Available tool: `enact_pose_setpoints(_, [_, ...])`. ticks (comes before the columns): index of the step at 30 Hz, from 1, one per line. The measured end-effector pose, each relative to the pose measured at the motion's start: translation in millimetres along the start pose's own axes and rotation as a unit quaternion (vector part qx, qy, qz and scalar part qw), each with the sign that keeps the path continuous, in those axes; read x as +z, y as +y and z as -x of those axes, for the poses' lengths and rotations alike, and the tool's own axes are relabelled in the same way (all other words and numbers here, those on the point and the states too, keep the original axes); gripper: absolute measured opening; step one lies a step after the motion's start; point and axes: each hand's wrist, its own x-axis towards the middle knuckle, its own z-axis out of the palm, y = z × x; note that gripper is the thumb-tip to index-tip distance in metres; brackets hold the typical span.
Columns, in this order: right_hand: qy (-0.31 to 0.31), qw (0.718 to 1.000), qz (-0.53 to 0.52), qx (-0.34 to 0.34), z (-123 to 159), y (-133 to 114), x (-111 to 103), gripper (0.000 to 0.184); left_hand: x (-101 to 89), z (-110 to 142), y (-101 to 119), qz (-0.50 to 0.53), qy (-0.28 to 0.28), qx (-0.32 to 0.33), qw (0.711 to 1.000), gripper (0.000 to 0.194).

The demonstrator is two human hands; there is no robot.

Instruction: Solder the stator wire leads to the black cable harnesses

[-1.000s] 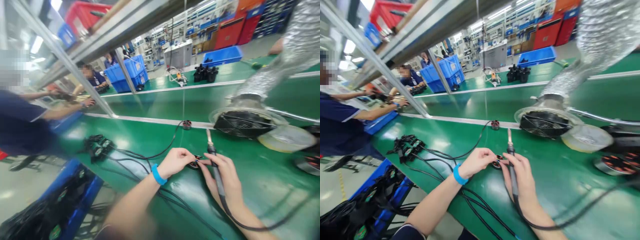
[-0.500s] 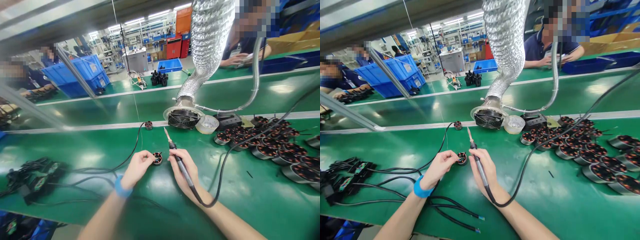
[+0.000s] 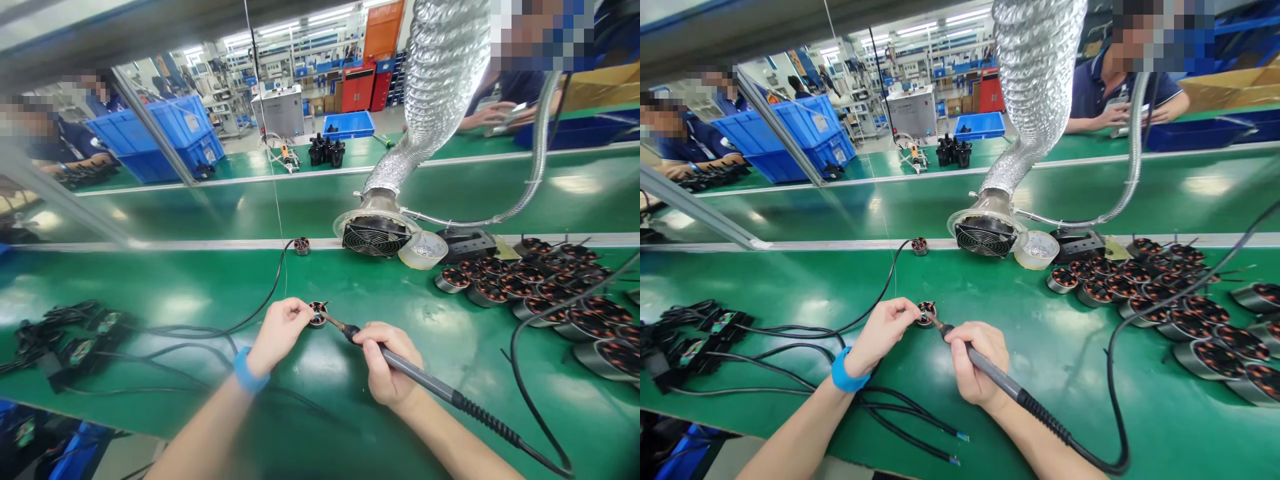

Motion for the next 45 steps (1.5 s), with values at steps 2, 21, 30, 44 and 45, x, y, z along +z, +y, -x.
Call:
enact_pose_setpoints(2, [-0.005,1.0,0.002,-0.003,-2.8,-2.1,1.0,0.016,0.2,0.6,1.5,0.005,0.003,0.001,1.0,0.022])
enact_pose_setpoints(21, [0.028,0.993,-0.042,0.103,16.9,14.8,4.1,0.021,0.6,0.3,0.6,0.009,0.003,0.002,1.0,0.02])
enact_pose_setpoints(30, [0.028,0.993,-0.048,0.104,17.1,15.1,4.4,0.021,0.0,-0.1,1.1,0.015,-0.002,0.005,1.0,0.02])
enact_pose_setpoints(44, [-0.077,0.997,0.016,-0.021,-7.9,18.7,32.9,0.03,-1.9,-2.3,-2.3,-0.052,0.007,0.092,0.994,0.024])
enact_pose_setpoints(45, [-0.085,0.996,0.024,-0.026,-7.7,20.5,36.2,0.032,-1.8,-1.8,-2.7,-0.072,0.014,0.112,0.991,0.023])
